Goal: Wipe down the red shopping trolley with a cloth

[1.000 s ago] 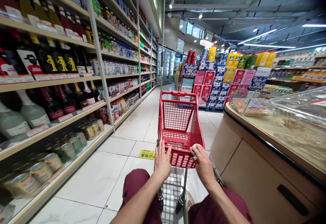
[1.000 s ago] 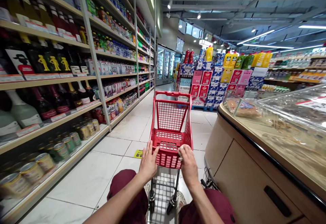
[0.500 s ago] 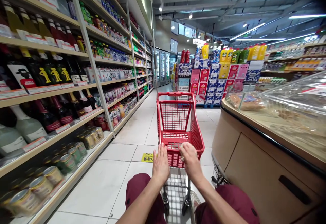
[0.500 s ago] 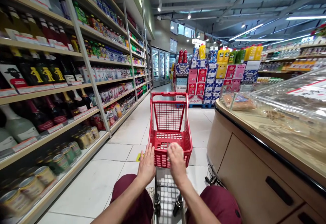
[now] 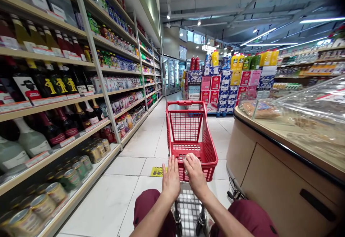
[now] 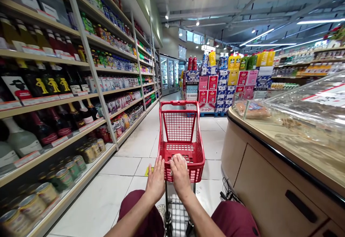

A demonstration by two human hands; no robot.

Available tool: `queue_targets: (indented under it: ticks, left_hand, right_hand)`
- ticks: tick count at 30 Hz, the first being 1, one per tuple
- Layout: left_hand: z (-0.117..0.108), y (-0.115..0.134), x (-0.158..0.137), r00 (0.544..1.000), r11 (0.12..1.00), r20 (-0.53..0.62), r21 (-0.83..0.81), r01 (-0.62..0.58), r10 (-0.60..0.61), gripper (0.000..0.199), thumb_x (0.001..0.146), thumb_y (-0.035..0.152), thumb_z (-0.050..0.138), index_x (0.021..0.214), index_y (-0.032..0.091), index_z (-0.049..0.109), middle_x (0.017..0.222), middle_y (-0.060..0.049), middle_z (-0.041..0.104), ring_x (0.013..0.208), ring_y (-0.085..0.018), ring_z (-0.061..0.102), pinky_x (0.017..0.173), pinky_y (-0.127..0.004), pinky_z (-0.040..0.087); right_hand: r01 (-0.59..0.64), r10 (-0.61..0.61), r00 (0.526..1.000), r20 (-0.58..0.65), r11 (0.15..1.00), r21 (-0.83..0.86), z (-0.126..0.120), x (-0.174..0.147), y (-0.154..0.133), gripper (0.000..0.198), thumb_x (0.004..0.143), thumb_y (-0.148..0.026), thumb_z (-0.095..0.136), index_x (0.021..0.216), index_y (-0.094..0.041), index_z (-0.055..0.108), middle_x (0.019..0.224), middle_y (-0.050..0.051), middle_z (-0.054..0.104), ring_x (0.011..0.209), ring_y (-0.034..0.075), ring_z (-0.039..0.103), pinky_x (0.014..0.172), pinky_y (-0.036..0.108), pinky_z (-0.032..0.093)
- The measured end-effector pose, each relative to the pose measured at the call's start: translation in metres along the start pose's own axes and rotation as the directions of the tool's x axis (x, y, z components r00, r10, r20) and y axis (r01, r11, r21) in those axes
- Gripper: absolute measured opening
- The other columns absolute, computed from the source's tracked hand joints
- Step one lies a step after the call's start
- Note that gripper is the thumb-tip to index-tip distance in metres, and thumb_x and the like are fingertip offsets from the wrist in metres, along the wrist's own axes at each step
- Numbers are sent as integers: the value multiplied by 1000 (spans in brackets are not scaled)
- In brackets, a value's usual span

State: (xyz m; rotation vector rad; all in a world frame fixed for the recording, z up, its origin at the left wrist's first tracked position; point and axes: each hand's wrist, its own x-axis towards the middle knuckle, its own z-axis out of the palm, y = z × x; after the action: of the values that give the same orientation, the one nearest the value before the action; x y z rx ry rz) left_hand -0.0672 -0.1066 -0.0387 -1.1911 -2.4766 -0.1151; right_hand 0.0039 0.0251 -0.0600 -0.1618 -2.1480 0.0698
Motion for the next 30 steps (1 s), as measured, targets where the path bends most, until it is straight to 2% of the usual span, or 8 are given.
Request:
queue_targets:
  ticks: [3, 7, 13, 16, 20, 22, 27, 30]
  left_hand:
    - [-2, -2, 0, 1000, 1000, 6, 1, -17, 17, 70, 69, 3, 32, 137, 11, 15, 144, -10, 17, 133, -21, 6, 105, -50, 15]
    - [-4, 3, 0, 1000, 1000, 21, -25, 18, -18, 69, 70, 5, 35, 136, 11, 16, 144, -11, 16, 133, -22, 4, 106, -50, 14]
    - [-6, -1, 1, 999, 999, 48, -40, 10, -8, 70, 68, 1, 32, 136, 10, 18, 143, -11, 18, 133, -20, 5, 106, -48, 15]
    - [-10, -4, 2, 999, 998, 52, -69, 6, -2, 71, 66, 1, 33, 135, 9, 19, 143, -10, 19, 133, -19, 6, 107, -46, 15]
    - [-12, -2, 2, 1000, 987, 13, -158, 13, -11, 72, 64, -1, 35, 134, 8, 22, 143, -11, 21, 132, -18, 10, 107, -42, 18]
    - [-10, -3, 2, 1000, 981, -23, -194, 12, -17, 72, 64, -1, 36, 134, 8, 22, 142, -11, 24, 132, -18, 12, 107, -42, 20]
    - [-8, -15, 3, 999, 981, -40, -190, -35, 28, 66, 68, 0, 32, 133, 10, 27, 138, -12, 32, 130, -18, 22, 105, -44, 22]
    - [-10, -18, 3, 998, 985, -26, -162, -60, 56, 67, 67, -3, 29, 133, 10, 27, 138, -11, 32, 129, -17, 23, 105, -43, 22]
  right_hand:
    - [4, -4, 1000, 5, 1000, -2, -6, -4, 11, 39, 84, -11, 35, 118, -20, 50, 124, 10, 50, 124, 23, 33, 96, 49, 35]
    - [-139, 138, 990, -19, 988, -63, -28, -21, 45, 41, 84, -12, 33, 122, -17, 46, 129, 13, 45, 126, 24, 30, 97, 50, 34]
    - [-17, 17, 1000, 16, 1000, -8, 2, 1, -8, 43, 81, -5, 35, 120, -18, 49, 127, 11, 47, 127, 23, 28, 99, 52, 30]
    - [13, -13, 1000, 14, 1000, 15, -2, 0, 0, 44, 81, -6, 35, 120, -19, 48, 126, 10, 48, 126, 22, 30, 98, 49, 34]
    - [-103, 103, 994, -35, 995, -15, -21, -15, 34, 42, 82, -10, 35, 121, -17, 48, 126, 12, 48, 124, 23, 33, 97, 49, 35]
    - [-100, 100, 994, -44, 995, -2, -14, -11, 25, 40, 82, -10, 36, 118, -18, 51, 124, 12, 50, 123, 23, 35, 98, 49, 34]
    - [-11, 12, 1000, -10, 999, 50, 24, 21, -35, 38, 82, -10, 38, 115, -19, 53, 120, 11, 54, 120, 23, 39, 96, 47, 36]
    - [27, -26, 1000, -9, 999, 41, 15, 15, -20, 36, 83, -13, 38, 116, -20, 52, 121, 10, 53, 121, 22, 38, 94, 45, 38]
